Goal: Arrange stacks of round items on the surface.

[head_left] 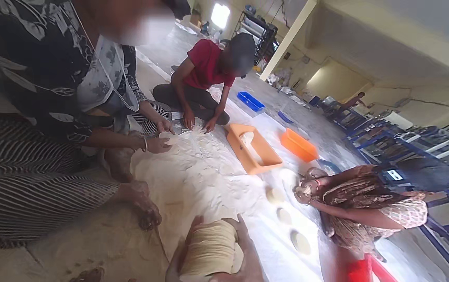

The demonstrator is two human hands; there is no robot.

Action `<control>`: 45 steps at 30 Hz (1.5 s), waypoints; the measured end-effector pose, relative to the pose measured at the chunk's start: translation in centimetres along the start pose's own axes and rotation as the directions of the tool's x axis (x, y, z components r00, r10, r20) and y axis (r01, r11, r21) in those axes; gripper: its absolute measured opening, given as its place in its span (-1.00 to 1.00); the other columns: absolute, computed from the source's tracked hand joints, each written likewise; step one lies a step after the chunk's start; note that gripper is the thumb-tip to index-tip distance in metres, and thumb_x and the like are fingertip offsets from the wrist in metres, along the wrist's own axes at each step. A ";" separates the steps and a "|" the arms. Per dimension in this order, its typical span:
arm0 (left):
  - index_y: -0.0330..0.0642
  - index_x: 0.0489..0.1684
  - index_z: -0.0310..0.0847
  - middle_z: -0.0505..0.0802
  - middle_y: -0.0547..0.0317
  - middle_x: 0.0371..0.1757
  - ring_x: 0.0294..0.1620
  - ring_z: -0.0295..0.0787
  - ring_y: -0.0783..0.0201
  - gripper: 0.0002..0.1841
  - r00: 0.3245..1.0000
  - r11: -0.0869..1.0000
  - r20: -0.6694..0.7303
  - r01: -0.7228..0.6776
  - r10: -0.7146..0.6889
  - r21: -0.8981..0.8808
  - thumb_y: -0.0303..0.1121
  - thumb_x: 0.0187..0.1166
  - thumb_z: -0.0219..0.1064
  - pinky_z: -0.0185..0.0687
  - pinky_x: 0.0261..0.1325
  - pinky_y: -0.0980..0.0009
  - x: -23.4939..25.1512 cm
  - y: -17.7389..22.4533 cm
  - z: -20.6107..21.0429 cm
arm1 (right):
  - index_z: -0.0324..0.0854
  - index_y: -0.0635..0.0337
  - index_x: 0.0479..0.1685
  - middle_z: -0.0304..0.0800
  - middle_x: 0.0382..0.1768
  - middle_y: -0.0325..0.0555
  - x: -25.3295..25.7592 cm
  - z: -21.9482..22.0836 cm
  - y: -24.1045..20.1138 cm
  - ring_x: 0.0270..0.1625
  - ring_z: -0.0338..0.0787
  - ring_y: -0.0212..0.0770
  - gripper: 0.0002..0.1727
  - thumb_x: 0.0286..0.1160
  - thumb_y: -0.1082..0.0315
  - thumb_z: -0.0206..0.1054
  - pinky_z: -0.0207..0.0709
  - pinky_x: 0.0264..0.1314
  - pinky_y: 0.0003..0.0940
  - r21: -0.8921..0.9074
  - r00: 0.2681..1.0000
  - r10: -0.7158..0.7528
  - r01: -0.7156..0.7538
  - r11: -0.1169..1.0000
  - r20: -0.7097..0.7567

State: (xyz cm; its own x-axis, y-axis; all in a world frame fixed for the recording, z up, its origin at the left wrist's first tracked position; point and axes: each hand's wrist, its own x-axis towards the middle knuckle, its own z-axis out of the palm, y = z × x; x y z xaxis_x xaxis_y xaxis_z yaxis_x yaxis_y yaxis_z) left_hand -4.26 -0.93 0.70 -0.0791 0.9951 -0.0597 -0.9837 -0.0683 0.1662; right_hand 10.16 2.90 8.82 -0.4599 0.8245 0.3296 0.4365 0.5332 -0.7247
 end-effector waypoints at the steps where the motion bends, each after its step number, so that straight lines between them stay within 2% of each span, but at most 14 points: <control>1: 0.01 0.71 0.36 0.58 0.20 0.64 0.66 0.46 0.20 -0.36 0.999 1.000 0.039 -0.021 0.021 0.000 0.08 0.68 0.13 0.50 0.57 0.15 0.0 0.0 0.1 | 0.47 0.38 0.50 0.76 0.34 -0.01 0.3 -0.1 -0.4 0.52 0.61 -0.28 0.18 -0.14 -0.32 0.71 -0.09 0.91 0.07 -0.057 0.998 0.049 -0.047 0.997 0.048; 7: -0.01 0.70 0.33 0.65 0.24 0.59 0.61 0.53 0.28 -0.34 0.999 1.000 -0.042 -0.024 0.024 0.010 0.16 0.81 -0.26 0.56 0.51 0.22 0.7 1.0 -0.5 | 0.62 0.32 0.23 0.86 0.11 -0.11 0.5 0.7 -1.1 0.38 0.70 -0.38 -0.08 -0.05 -0.22 0.72 0.12 0.85 -0.12 -0.015 0.998 0.008 -0.009 1.000 -0.064; 10: -0.08 0.79 0.21 0.46 0.13 0.73 0.73 0.33 0.16 -0.40 0.995 1.000 0.100 -0.009 0.010 -0.018 -0.02 0.82 -0.11 0.39 0.64 0.11 0.7 0.4 -1.9 | 0.48 0.34 0.44 0.78 0.28 -0.03 0.5 1.0 -1.0 0.50 0.63 -0.26 0.10 -0.06 -0.32 0.68 -0.02 0.89 0.07 -0.084 0.998 0.050 -0.047 0.995 0.034; 14: -0.10 0.61 0.47 0.65 0.16 0.58 0.60 0.52 0.24 -0.48 0.998 0.991 0.024 -0.068 0.066 0.113 -0.20 0.77 -0.14 0.52 0.54 0.25 0.2 2.2 0.7 | 0.64 0.35 0.30 0.86 0.17 -0.03 1.4 0.7 -2.0 0.47 0.66 -0.13 0.02 -0.19 -0.23 0.74 0.27 0.72 -0.01 -0.097 0.993 0.110 -0.105 0.990 0.050; 17: -0.17 0.74 0.22 0.55 0.16 0.67 0.68 0.41 0.30 -0.38 0.994 0.996 -0.103 -0.037 0.045 0.077 -0.05 0.86 -0.41 0.43 0.61 0.25 0.3 2.9 0.8 | 0.46 0.39 0.37 0.76 0.27 -0.05 1.3 0.6 -1.4 0.50 0.59 -0.43 0.03 0.05 -0.29 0.66 -0.10 0.92 -0.14 0.039 0.999 -0.048 0.048 0.998 0.021; 21: -0.18 0.73 0.24 0.55 0.11 0.64 0.60 0.50 0.24 -0.45 1.000 1.000 -0.015 0.006 -0.006 0.000 -0.21 0.80 -0.22 0.53 0.52 0.22 -0.2 1.8 0.6 | 0.50 0.39 0.46 0.80 0.28 0.01 1.8 0.7 -1.9 0.49 0.65 -0.25 0.13 -0.15 -0.26 0.72 0.02 0.87 -0.04 -0.100 0.988 0.021 -0.005 0.995 0.155; 24: -0.11 0.72 0.32 0.55 0.14 0.68 0.68 0.43 0.20 -0.43 0.997 0.995 0.026 -0.070 0.068 0.072 -0.03 0.83 -0.11 0.48 0.59 0.18 -0.1 1.9 0.3 | 0.61 0.30 0.30 0.85 0.15 -0.08 2.0 0.5 -1.7 0.39 0.69 -0.28 -0.02 -0.11 -0.24 0.73 0.27 0.73 -0.15 -0.047 0.997 -0.038 0.041 0.998 0.064; 27: -0.29 0.81 0.01 0.33 0.00 0.79 0.78 0.24 0.22 -0.30 0.994 0.992 -0.073 -0.068 0.076 0.103 0.04 0.86 -0.45 0.31 0.70 0.20 -0.2 2.2 1.2 | 0.40 0.31 0.49 0.72 0.31 -0.03 1.6 0.6 -1.2 0.50 0.59 -0.34 0.10 0.08 -0.39 0.60 0.24 0.79 -0.18 0.004 0.996 -0.084 0.084 0.996 0.021; 29: -0.27 0.73 0.22 0.54 -0.01 0.63 0.59 0.52 0.23 -0.40 0.986 0.997 -0.154 -0.060 0.065 0.038 -0.11 0.85 -0.32 0.56 0.50 0.22 -0.2 1.7 2.2 | 0.42 0.32 0.54 0.74 0.33 0.01 2.0 0.5 -1.5 0.49 0.63 -0.22 0.15 -0.02 -0.37 0.65 0.19 0.81 0.00 -0.088 0.994 -0.020 0.030 0.996 0.111; 33: -0.15 0.72 0.31 0.53 0.13 0.68 0.68 0.43 0.22 -0.44 0.989 0.986 0.057 -0.139 0.134 0.091 -0.16 0.78 -0.12 0.43 0.61 0.22 -0.1 2.0 1.4 | 0.64 0.28 0.32 0.84 0.19 0.00 2.6 0.0 -2.5 0.47 0.64 -0.04 0.02 -0.21 -0.25 0.73 0.44 0.58 -0.04 -0.146 0.993 0.070 -0.055 0.988 0.094; 36: -0.23 0.79 0.12 0.43 0.13 0.76 0.76 0.31 0.27 -0.37 0.992 0.990 0.000 -0.127 0.128 0.059 -0.02 0.86 -0.26 0.35 0.67 0.24 -0.4 2.2 1.3 | 0.50 0.36 0.36 0.78 0.25 0.00 1.9 0.0 -2.0 0.51 0.60 -0.30 0.04 -0.01 -0.32 0.67 0.27 0.75 -0.24 -0.048 0.997 -0.077 0.077 0.996 0.001; 39: -0.27 0.76 0.17 0.48 0.03 0.70 0.66 0.43 0.21 -0.44 0.995 0.995 0.001 -0.099 0.099 0.024 -0.24 0.80 -0.21 0.45 0.59 0.19 -0.5 2.0 1.8 | 0.49 0.55 0.39 0.80 0.26 0.14 2.3 0.1 -2.3 0.44 0.71 -0.22 0.17 -0.07 -0.34 0.67 0.25 0.80 -0.11 -0.062 0.995 -0.034 0.039 0.997 0.092; 43: -0.21 0.76 0.20 0.50 0.13 0.71 0.70 0.38 0.26 -0.44 0.990 0.985 0.028 -0.138 0.135 0.099 -0.20 0.81 -0.14 0.37 0.65 0.25 -0.3 2.5 1.9 | 0.61 0.34 0.31 0.82 0.21 -0.01 2.1 0.2 -2.5 0.46 0.64 -0.18 0.05 -0.24 -0.24 0.75 0.37 0.65 -0.13 -0.040 0.998 0.042 -0.040 0.998 0.048; 45: -0.28 0.83 -0.01 0.32 0.07 0.82 0.81 0.18 0.25 -0.38 0.984 0.983 0.104 -0.158 0.147 0.097 -0.12 0.86 -0.24 0.19 0.76 0.25 0.3 1.9 -0.2 | 0.48 0.27 0.36 0.76 0.27 -0.11 1.6 0.5 -1.8 0.52 0.57 -0.36 0.04 -0.12 -0.25 0.74 0.15 0.83 -0.19 0.020 0.999 -0.041 0.041 0.999 -0.005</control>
State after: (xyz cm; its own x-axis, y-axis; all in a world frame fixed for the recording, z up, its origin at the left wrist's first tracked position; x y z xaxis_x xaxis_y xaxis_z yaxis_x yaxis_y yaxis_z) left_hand -6.24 -0.77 0.76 -0.2061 0.9762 0.0682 -0.9386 -0.2169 0.2684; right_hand 8.23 3.18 10.35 -0.4736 0.8028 0.3622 0.4017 0.5629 -0.7223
